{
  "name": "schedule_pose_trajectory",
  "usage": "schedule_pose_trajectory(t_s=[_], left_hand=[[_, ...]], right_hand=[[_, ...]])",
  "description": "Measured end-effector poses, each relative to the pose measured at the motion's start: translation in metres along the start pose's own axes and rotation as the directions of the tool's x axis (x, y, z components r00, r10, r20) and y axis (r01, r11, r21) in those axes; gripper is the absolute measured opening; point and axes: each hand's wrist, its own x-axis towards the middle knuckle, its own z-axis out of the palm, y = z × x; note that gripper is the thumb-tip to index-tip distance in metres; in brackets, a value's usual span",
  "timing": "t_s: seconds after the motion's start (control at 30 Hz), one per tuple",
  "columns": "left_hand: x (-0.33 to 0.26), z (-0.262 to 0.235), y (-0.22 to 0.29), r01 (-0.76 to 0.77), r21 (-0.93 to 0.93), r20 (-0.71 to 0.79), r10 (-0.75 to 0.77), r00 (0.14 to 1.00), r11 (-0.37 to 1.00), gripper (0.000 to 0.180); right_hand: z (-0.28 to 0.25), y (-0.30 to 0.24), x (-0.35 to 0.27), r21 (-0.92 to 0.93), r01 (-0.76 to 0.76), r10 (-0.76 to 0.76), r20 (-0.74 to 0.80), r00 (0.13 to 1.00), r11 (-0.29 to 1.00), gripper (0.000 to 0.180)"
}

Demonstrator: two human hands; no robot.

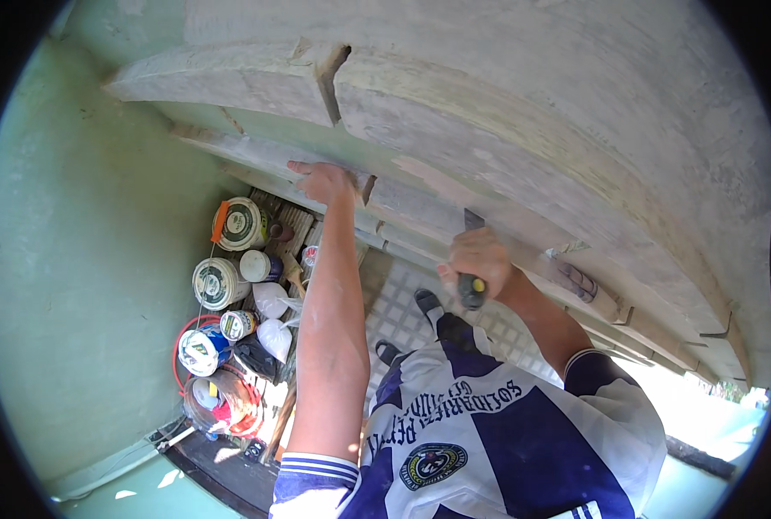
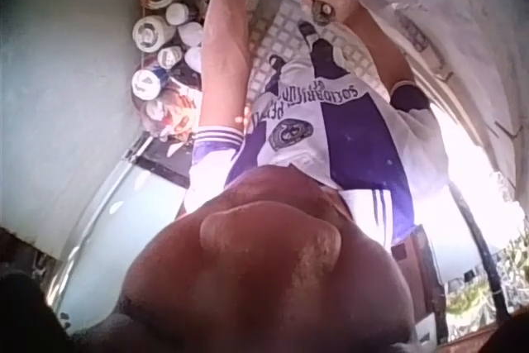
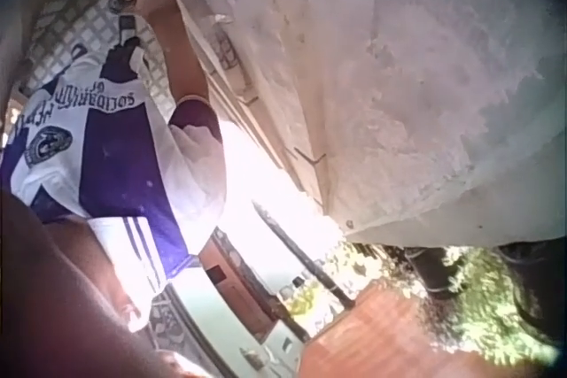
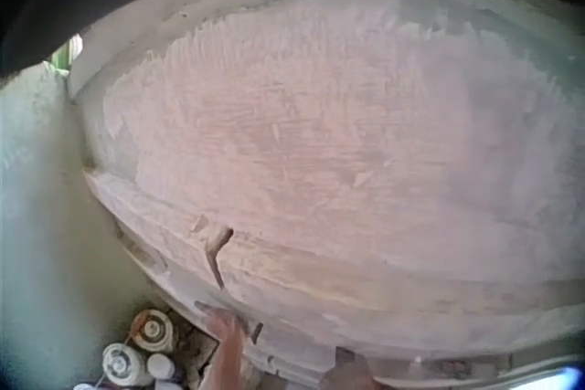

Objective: The recorder uses a putty knife to scrape old paint and finish off a wooden beam.

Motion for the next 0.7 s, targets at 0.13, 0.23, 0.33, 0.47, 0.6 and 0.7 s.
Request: schedule_pose_trajectory(t_s=[0.13,0.23,0.33,0.47,0.6,0.7], left_hand=[[0.009,0.0,-0.003,-0.003,-0.037,-0.005,0.003,1.0,0.999,0.094],[0.01,-0.002,-0.007,-0.015,-0.008,-0.01,0.015,1.0,1.0,0.094],[0.005,0.0,-0.005,-0.017,0.006,-0.011,0.017,1.0,1.0,0.094],[0.002,-0.002,-0.004,-0.018,0.02,-0.017,0.018,1.0,1.0,0.096],[0.008,-0.001,-0.002,-0.015,0.028,-0.031,0.016,0.999,0.999,0.097],[0.006,-0.004,-0.008,-0.026,0.036,-0.019,0.026,0.999,0.999,0.096]], right_hand=[[0.003,0.002,0.003,-0.002,0.005,-0.005,-0.008,1.0,1.0,0.033],[0.008,-0.006,0.001,-0.01,-0.001,0.001,-0.009,1.0,1.0,0.033],[0.001,0.001,-0.006,-0.014,-0.015,0.015,0.002,1.0,1.0,0.033],[-0.001,-0.008,-0.005,0.058,-0.023,0.023,-0.006,1.0,0.998,0.033],[0.002,0.004,-0.001,0.055,-0.023,0.022,0.023,0.999,0.998,0.033],[-0.006,-0.017,-0.007,0.081,-0.007,0.003,0.044,0.999,0.997,0.033]])
